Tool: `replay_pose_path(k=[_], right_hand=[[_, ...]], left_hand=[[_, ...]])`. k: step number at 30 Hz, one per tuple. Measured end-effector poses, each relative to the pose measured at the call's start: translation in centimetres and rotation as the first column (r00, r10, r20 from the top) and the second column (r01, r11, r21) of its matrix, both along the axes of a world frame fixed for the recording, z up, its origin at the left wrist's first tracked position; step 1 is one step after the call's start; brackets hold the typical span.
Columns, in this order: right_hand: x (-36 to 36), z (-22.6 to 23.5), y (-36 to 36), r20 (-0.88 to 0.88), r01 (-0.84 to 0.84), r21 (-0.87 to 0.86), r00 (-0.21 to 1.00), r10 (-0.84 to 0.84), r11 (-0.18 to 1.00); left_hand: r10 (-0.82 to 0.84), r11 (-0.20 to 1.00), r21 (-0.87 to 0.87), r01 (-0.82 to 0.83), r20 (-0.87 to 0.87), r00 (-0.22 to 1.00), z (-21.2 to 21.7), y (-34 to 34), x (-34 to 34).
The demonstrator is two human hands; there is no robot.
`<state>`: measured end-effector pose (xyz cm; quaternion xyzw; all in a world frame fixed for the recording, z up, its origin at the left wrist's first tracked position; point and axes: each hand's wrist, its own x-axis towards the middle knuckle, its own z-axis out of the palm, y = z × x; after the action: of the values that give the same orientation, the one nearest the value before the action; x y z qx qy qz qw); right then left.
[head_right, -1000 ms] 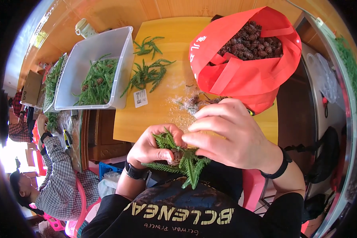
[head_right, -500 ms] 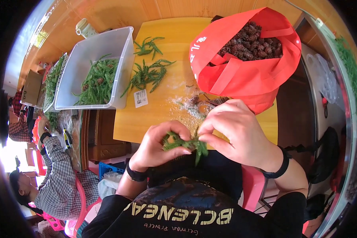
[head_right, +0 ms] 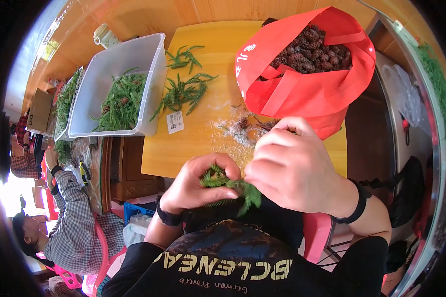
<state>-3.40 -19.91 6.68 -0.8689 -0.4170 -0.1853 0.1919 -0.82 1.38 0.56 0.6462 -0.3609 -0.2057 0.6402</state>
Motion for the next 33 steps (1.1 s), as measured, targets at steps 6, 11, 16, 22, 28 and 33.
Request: replay_pose_path(k=[6, 11, 16, 22, 28, 33], right_hand=[[0.0, 0.1, -0.7, -0.327, 0.122, 0.036, 0.939, -0.104, 0.992], [0.3, -0.2, -0.6, -0.080, -0.018, 0.051, 0.997, 0.022, 0.999], [0.2, -0.2, -0.5, -0.037, -0.060, 0.020, 0.997, 0.060, 0.998], [0.3, -0.6, -0.9, -0.492, 0.185, 0.056, 0.860, -0.134, 0.981], [0.3, -0.2, -0.8, -0.151, 0.035, 0.122, 0.988, -0.016, 0.992], [0.6, -0.6, -0.9, -0.016, -0.089, 0.076, 0.996, 0.090, 0.993]], left_hand=[[0.042, 0.998, 0.035, -0.044, 0.044, 0.998, -0.5, 0.1, -0.1], [-0.160, 0.983, -0.171, 0.064, -0.637, 0.754, -0.8, 0.2, -0.1], [-0.215, 0.972, -0.213, 0.095, -0.666, 0.714, -0.5, 0.2, -0.1], [0.187, 0.958, 0.109, -0.267, 0.471, 0.862, 0.3, -1.0, -1.1], [-0.027, 0.999, -0.051, 0.003, -0.487, 0.873, -0.5, 0.3, -0.4], [-0.207, 0.971, -0.228, 0.068, -0.670, 0.713, -0.4, 0.3, -0.3]])
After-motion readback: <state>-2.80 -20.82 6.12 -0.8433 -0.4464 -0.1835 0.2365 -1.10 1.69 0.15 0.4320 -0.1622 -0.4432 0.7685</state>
